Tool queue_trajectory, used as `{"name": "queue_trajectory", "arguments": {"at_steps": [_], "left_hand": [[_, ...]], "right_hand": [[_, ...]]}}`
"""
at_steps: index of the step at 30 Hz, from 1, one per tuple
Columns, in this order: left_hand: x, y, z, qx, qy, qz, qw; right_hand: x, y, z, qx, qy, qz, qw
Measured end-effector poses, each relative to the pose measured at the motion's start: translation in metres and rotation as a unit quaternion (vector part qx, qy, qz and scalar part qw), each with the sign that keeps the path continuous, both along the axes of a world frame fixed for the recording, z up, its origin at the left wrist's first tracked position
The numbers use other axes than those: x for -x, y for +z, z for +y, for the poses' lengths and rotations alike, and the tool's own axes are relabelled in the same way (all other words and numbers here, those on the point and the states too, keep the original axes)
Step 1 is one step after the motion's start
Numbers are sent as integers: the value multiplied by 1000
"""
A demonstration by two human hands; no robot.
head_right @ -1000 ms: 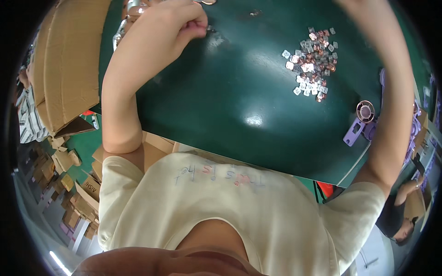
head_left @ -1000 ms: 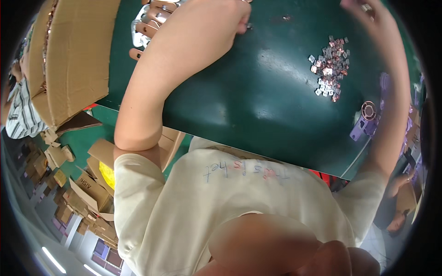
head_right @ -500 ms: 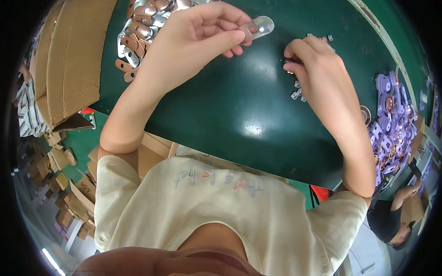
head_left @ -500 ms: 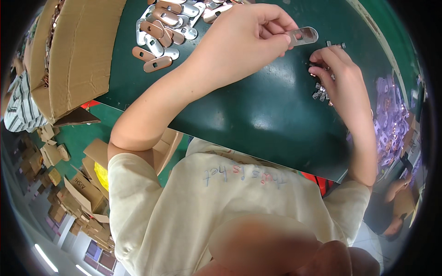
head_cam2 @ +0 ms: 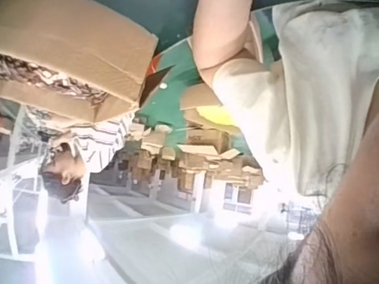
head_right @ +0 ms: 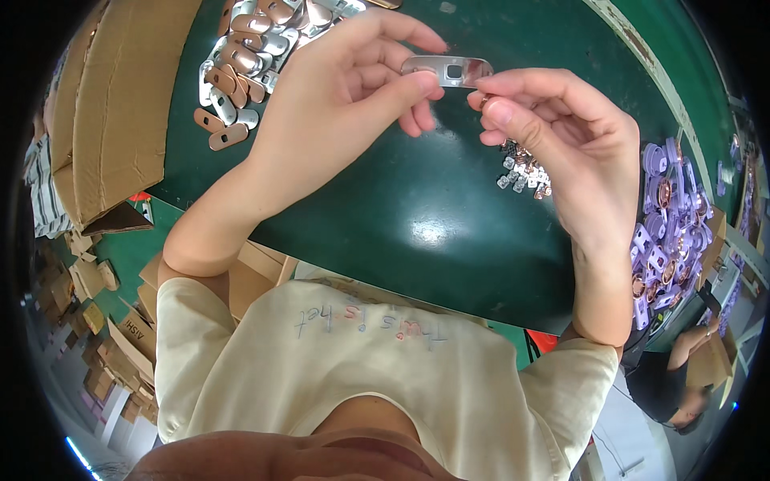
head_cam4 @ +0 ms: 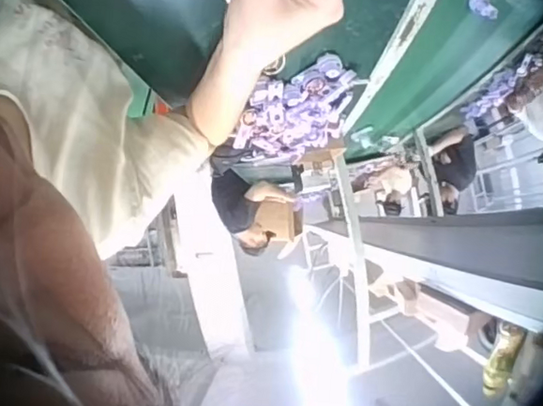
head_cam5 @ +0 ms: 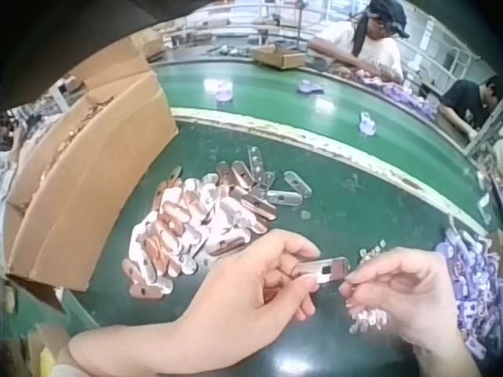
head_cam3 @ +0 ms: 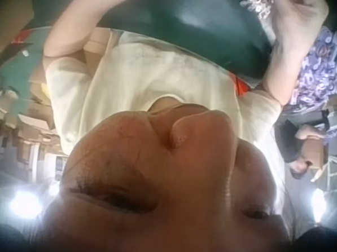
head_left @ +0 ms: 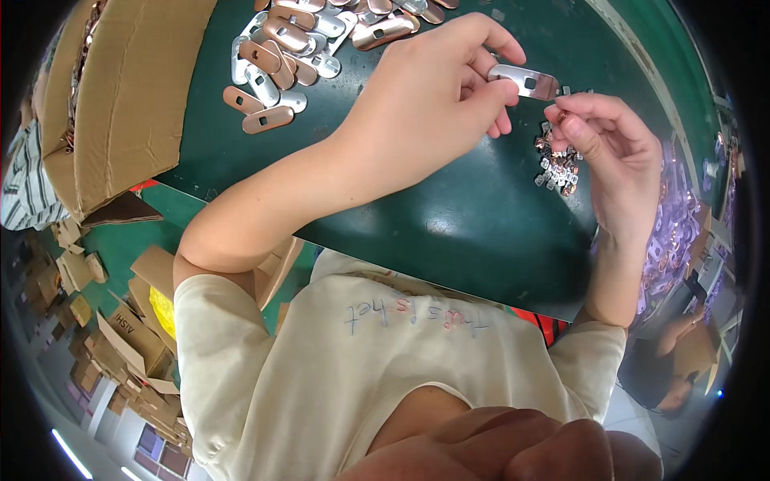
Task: Assembling small electronic components and metal plates into purple plastic device housings at a production line.
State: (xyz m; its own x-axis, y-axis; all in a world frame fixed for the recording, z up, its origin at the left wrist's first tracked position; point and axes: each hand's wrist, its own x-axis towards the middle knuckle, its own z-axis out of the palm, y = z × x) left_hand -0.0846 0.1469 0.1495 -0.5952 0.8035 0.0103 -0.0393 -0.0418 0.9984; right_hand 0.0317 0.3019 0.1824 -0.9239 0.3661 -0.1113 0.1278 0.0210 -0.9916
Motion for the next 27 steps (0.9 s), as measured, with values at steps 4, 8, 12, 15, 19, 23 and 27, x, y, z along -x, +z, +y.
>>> {"name": "queue_trajectory", "arguments": {"at_steps": [4, 8, 12, 15, 19, 23, 27], "left_hand": [[-3, 7, 0, -10, 11, -31, 999], [-8, 5, 0, -37, -18, -35, 999], [-9, 3, -8, -25, -50, -31, 998], [-11, 0, -9, -59, -45, -5, 997], [-13, 0, -6, -53, -52, -42, 996], [-10, 3, 2, -92, -17, -15, 996], [-12, 11, 1, -71, -13, -45, 996]], "right_hand": [[0, 2, 4, -25, -10, -25, 999], [6, -2, -3, -116, 10, 71, 991], [10, -2, -11, 98, 17, -2, 995], [10, 4, -1, 159, 62, -70, 983], [5, 2, -3, 96, 39, -42, 994], [5, 8, 1, 97, 45, 2, 994], [-5, 16, 2, 76, 61, -42, 994]]}}
